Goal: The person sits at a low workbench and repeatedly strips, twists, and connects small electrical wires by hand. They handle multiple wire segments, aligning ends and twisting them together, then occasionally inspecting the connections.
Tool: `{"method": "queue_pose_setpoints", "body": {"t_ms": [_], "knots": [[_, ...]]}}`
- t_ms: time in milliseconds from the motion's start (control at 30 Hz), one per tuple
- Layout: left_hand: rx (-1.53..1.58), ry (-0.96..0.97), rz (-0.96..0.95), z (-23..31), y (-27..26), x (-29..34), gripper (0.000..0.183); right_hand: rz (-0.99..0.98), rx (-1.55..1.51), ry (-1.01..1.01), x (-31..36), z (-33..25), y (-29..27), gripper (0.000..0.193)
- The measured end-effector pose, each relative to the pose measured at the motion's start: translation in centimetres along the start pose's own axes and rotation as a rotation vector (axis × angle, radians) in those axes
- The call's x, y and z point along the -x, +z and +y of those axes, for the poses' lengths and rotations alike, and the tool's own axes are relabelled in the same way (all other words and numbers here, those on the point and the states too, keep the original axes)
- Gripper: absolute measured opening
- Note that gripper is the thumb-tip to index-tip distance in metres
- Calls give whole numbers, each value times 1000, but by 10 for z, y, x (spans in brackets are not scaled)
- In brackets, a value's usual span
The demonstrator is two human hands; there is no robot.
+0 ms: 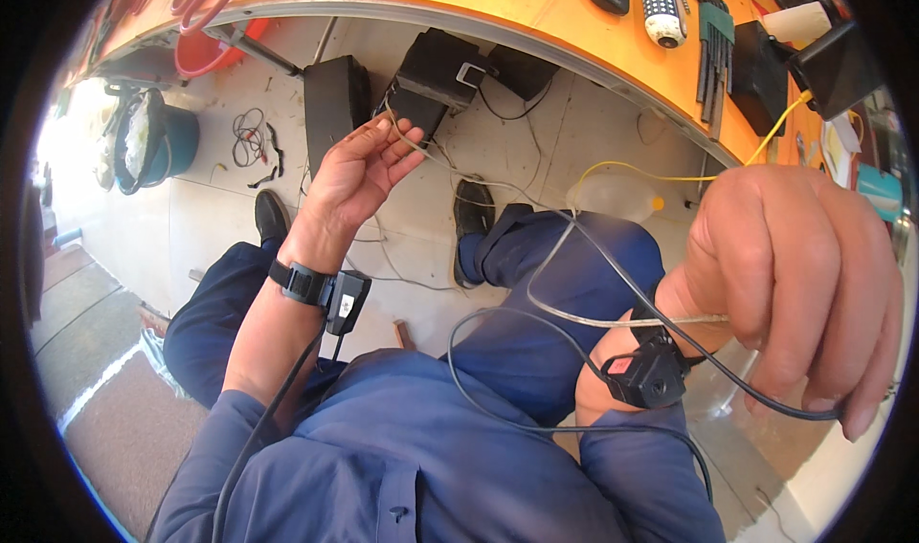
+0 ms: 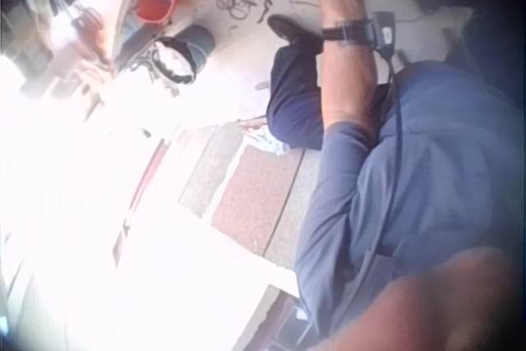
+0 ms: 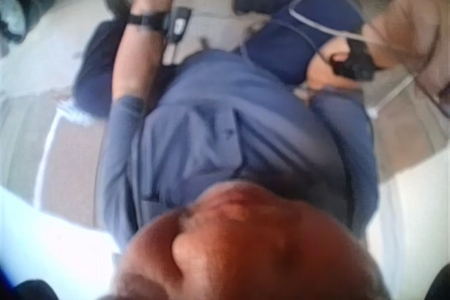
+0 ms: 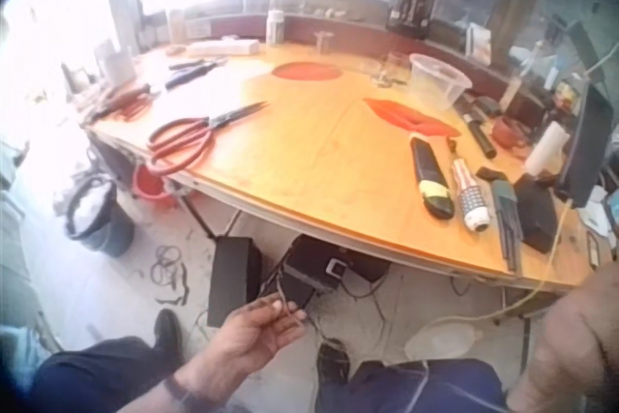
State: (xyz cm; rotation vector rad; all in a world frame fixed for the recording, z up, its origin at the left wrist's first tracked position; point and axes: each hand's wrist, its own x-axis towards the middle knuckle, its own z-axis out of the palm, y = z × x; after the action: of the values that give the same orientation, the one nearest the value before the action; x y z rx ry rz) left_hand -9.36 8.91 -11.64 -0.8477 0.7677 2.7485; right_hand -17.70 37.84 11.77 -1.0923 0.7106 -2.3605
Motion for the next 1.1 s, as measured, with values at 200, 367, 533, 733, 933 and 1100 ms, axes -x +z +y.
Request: {"method": "queue_pose_setpoints", "body": {"t_ms": [200,367,533,733,933,1100], "knots": [[38,55,-68,16,23,19,20,-77,83,24,-1,4,-1,20],[51,90,-76,30,25,42,21,-171,52,6,-1,4,-1,12],[-251,93,137,42,3,77,44,-430,32,122,-17,19,1,17],[-556,31,271,35,-33,116,67,-460,170,140,-16,47,32,25],[-633,-54,304,-1,-59,127,67,-269,296,123,-7,70,68,29],[-710,-69,311,-13,-74,126,65,-95,271,164,9,78,95,34]]}}
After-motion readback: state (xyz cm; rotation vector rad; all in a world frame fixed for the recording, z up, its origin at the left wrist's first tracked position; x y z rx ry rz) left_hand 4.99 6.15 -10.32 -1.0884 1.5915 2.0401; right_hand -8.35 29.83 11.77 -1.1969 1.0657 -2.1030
